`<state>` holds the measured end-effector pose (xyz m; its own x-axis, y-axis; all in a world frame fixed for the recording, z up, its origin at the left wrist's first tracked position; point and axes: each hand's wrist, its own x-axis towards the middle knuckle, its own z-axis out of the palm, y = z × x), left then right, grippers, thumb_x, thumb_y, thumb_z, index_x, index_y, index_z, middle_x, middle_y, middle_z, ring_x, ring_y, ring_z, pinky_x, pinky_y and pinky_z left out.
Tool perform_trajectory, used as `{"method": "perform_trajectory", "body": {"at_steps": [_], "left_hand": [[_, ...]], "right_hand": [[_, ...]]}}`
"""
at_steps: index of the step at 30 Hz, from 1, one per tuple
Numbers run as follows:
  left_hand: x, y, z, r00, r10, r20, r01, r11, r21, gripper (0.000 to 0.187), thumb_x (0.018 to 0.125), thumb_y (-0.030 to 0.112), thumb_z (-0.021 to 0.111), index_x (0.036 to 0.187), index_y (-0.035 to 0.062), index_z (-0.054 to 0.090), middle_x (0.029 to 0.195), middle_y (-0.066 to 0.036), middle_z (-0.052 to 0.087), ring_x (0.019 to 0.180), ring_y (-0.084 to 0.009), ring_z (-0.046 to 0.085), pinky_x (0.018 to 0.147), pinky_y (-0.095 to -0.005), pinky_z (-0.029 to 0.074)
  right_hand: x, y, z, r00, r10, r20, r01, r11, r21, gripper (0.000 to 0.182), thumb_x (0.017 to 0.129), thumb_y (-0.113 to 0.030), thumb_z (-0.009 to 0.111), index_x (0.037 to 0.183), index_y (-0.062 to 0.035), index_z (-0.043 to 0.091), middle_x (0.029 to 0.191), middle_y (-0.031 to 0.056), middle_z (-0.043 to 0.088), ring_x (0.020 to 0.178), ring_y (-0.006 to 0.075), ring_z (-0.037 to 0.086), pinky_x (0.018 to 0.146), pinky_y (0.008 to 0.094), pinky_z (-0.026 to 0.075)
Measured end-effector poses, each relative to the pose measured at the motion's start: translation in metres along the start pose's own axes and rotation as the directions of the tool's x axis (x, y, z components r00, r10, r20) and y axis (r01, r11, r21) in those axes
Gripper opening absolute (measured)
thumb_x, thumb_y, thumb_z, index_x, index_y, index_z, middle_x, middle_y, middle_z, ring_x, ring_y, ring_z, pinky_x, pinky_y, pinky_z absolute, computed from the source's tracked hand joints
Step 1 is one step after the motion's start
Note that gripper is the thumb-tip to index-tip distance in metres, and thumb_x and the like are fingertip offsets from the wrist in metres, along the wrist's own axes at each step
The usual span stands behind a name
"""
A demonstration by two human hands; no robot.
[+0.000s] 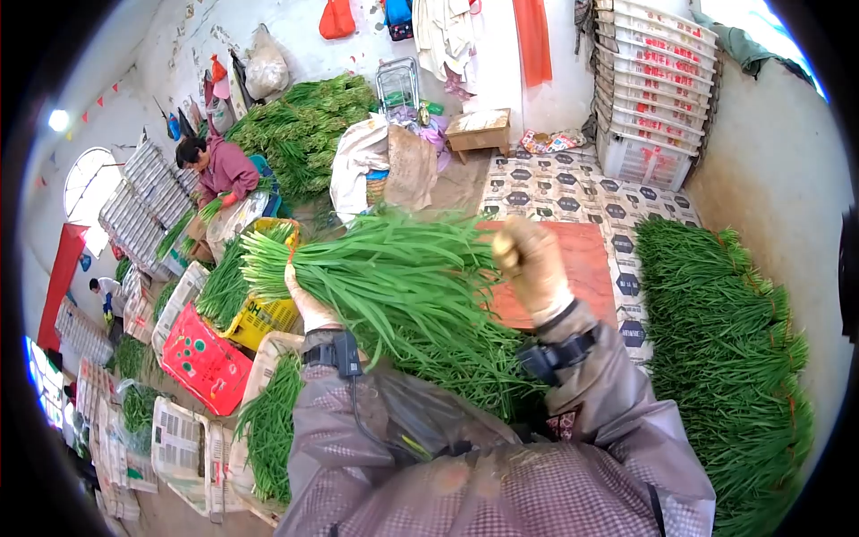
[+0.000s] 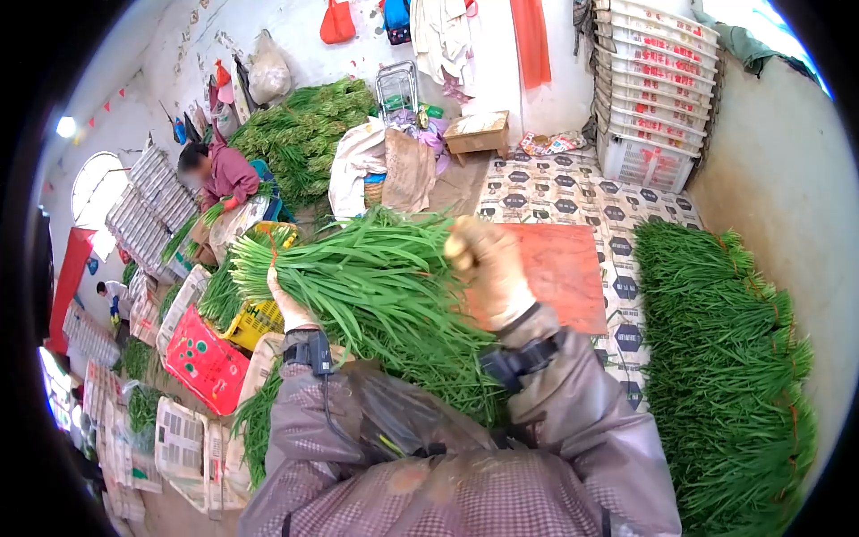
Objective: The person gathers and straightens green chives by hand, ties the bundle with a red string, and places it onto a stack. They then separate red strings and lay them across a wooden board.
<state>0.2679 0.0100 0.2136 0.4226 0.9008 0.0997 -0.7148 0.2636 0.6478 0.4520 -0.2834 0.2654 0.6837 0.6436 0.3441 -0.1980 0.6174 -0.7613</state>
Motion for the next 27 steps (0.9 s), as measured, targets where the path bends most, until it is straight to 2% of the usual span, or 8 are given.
{"method": "perform_trajectory", "body": {"at_steps": [6, 8, 14, 16, 19, 22, 25, 27], "left_hand": [[-0.010, -0.001, 0.010, 0.999, -0.045, -0.020, 0.044, 0.998, -0.041, 0.053, 0.089, 0.053, 0.054, 0.116, 0.0083, 0.063, 0.113, -0.010, 0.066, 0.100, -0.0284, 0.062, 0.090, -0.0447, 0.051], [-0.007, -0.003, 0.010, 0.999, -0.029, -0.045, 0.029, 1.000, -0.003, 0.054, 0.089, 0.053, 0.053, 0.117, 0.0082, 0.063, 0.114, -0.010, 0.066, 0.101, -0.0285, 0.062, 0.090, -0.0447, 0.051], [-0.011, -0.002, 0.017, 0.997, -0.069, 0.037, 0.071, 0.997, -0.035, 0.052, 0.090, 0.051, 0.053, 0.116, 0.0074, 0.063, 0.113, -0.010, 0.066, 0.100, -0.0280, 0.063, 0.090, -0.0439, 0.051], [0.009, -0.007, -0.006, 0.998, -0.042, 0.051, 0.043, 0.999, -0.009, 0.051, 0.090, 0.052, 0.052, 0.113, 0.0075, 0.063, 0.111, -0.010, 0.067, 0.098, -0.0281, 0.063, 0.089, -0.0440, 0.051], [-0.004, -0.005, 0.008, 0.995, -0.074, 0.060, 0.076, 0.996, -0.037, 0.053, 0.089, 0.053, 0.053, 0.114, 0.0075, 0.064, 0.112, -0.010, 0.066, 0.099, -0.0280, 0.063, 0.090, -0.0436, 0.051], [-0.007, -0.008, 0.008, 0.998, -0.061, 0.027, 0.061, 0.998, 0.005, 0.055, 0.089, 0.054, 0.053, 0.117, 0.0074, 0.063, 0.114, -0.010, 0.065, 0.101, -0.0280, 0.062, 0.091, -0.0442, 0.050], [-0.002, -0.011, 0.010, 0.999, -0.032, -0.014, 0.032, 0.998, 0.044, 0.058, 0.089, 0.056, 0.051, 0.120, 0.0075, 0.062, 0.117, -0.010, 0.064, 0.102, -0.0282, 0.062, 0.092, -0.0449, 0.050], [-0.004, -0.012, 0.015, 0.998, -0.050, -0.042, 0.052, 0.998, 0.048, 0.059, 0.090, 0.057, 0.050, 0.120, 0.0076, 0.062, 0.117, -0.010, 0.064, 0.101, -0.0284, 0.062, 0.091, -0.0450, 0.050]], "right_hand": [[0.023, -0.012, -0.016, 0.931, 0.365, -0.018, -0.305, 0.749, -0.588, 0.055, 0.091, -0.051, 0.058, 0.064, -0.0044, 0.065, 0.059, 0.0052, 0.061, 0.053, 0.0123, 0.052, 0.051, 0.0280, 0.040], [0.028, 0.011, -0.016, 0.951, 0.299, 0.085, -0.072, 0.478, -0.876, 0.055, 0.091, -0.049, 0.058, 0.071, 0.0000, 0.068, 0.062, 0.0059, 0.063, 0.057, 0.0143, 0.056, 0.056, 0.0298, 0.044], [0.029, -0.010, -0.002, 1.000, 0.025, 0.019, -0.022, 0.990, -0.136, 0.027, 0.094, -0.024, 0.062, 0.076, -0.0040, 0.065, 0.067, -0.0012, 0.061, 0.055, 0.0057, 0.049, 0.052, 0.0221, 0.041], [0.034, -0.023, -0.014, 0.989, 0.001, 0.147, 0.034, 0.971, -0.236, 0.031, 0.095, -0.029, 0.060, 0.076, -0.0049, 0.065, 0.067, -0.0006, 0.063, 0.052, 0.0053, 0.046, 0.048, 0.0209, 0.038], [0.033, -0.019, -0.005, 0.921, 0.382, 0.073, -0.211, 0.648, -0.732, 0.038, 0.092, -0.038, 0.063, 0.082, -0.0017, 0.071, 0.070, 0.0026, 0.067, 0.059, 0.0068, 0.053, 0.053, 0.0233, 0.043], [0.024, -0.003, 0.005, 0.903, 0.361, 0.232, 0.185, 0.160, -0.970, 0.042, 0.087, -0.044, 0.066, 0.081, -0.0029, 0.072, 0.069, 0.0111, 0.066, 0.060, 0.0214, 0.058, 0.062, 0.0351, 0.048], [0.020, 0.029, 0.013, 0.952, 0.127, 0.278, 0.121, 0.679, -0.724, 0.033, 0.087, -0.032, 0.066, 0.073, -0.0029, 0.068, 0.067, 0.0093, 0.064, 0.060, 0.0212, 0.059, 0.057, 0.0352, 0.044], [0.019, 0.018, 0.016, 0.985, 0.067, 0.162, -0.039, 0.985, -0.170, 0.024, 0.087, -0.025, 0.066, 0.074, -0.0057, 0.065, 0.062, 0.0013, 0.059, 0.054, 0.0125, 0.051, 0.050, 0.0287, 0.037]]}}
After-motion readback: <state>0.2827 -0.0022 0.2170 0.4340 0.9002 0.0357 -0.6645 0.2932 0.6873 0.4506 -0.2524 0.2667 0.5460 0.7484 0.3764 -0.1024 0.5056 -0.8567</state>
